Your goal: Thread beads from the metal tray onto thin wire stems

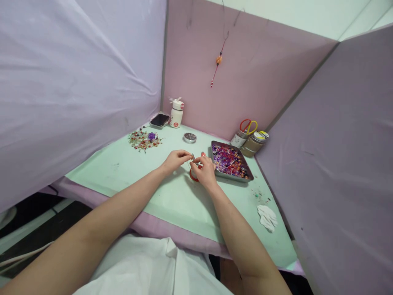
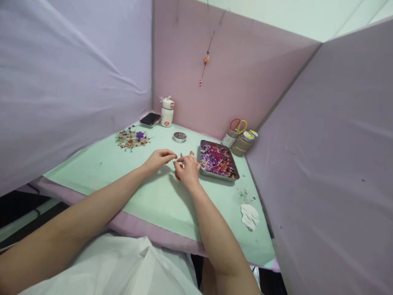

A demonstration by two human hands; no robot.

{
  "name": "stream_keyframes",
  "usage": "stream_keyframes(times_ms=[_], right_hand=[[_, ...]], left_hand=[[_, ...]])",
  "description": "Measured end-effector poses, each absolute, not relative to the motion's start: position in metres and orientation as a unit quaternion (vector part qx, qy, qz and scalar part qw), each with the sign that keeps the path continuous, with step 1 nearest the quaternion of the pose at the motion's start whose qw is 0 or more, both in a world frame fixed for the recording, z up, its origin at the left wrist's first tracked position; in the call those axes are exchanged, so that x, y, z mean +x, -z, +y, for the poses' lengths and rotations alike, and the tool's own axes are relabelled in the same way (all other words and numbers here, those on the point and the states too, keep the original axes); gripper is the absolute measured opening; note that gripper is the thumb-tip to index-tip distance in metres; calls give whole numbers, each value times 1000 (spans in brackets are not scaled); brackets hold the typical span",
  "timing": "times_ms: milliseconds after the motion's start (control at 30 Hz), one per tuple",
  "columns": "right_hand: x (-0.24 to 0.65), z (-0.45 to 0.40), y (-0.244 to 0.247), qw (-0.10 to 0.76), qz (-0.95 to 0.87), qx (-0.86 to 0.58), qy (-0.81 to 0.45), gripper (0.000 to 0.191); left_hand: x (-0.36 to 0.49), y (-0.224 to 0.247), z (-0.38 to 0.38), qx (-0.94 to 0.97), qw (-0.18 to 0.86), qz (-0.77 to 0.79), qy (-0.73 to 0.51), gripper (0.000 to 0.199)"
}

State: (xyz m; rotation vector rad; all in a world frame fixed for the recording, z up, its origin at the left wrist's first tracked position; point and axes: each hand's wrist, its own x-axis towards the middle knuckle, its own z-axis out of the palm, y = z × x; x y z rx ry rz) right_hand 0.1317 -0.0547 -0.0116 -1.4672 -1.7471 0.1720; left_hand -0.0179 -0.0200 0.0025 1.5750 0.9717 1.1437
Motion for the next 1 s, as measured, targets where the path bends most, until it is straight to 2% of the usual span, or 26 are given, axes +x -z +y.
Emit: stream_keyframes(times_ms=[167,333,467,633,700,833,1000], right_hand=[[137,-52,13,414,-703,-578,25,9],[142,-52,15,388,-689,-604,96,15],[138,-59,9,371,-754,-538,65,26],[135,-60,7,363,-816,-448,45,35],[136,-58,9,356,-830,-427,44,33],[137,-54,12,362,-843,-397,32,19],[129,-62,10,376,-857,-349,-44,19]], left_hand=[[-18,2,-16,603,512,406,-457,22],[-20,7,-13,511,630,398,-428,25],[-23,6,-12,475,687,361,-416,23],[-24,5,-11,476,693,356,-407,18],[-24,4,-12,478,696,355,-402,19],[-23,2,-16,464,718,333,-399,20],[-23,3,-18,463,709,339,-410,18]])
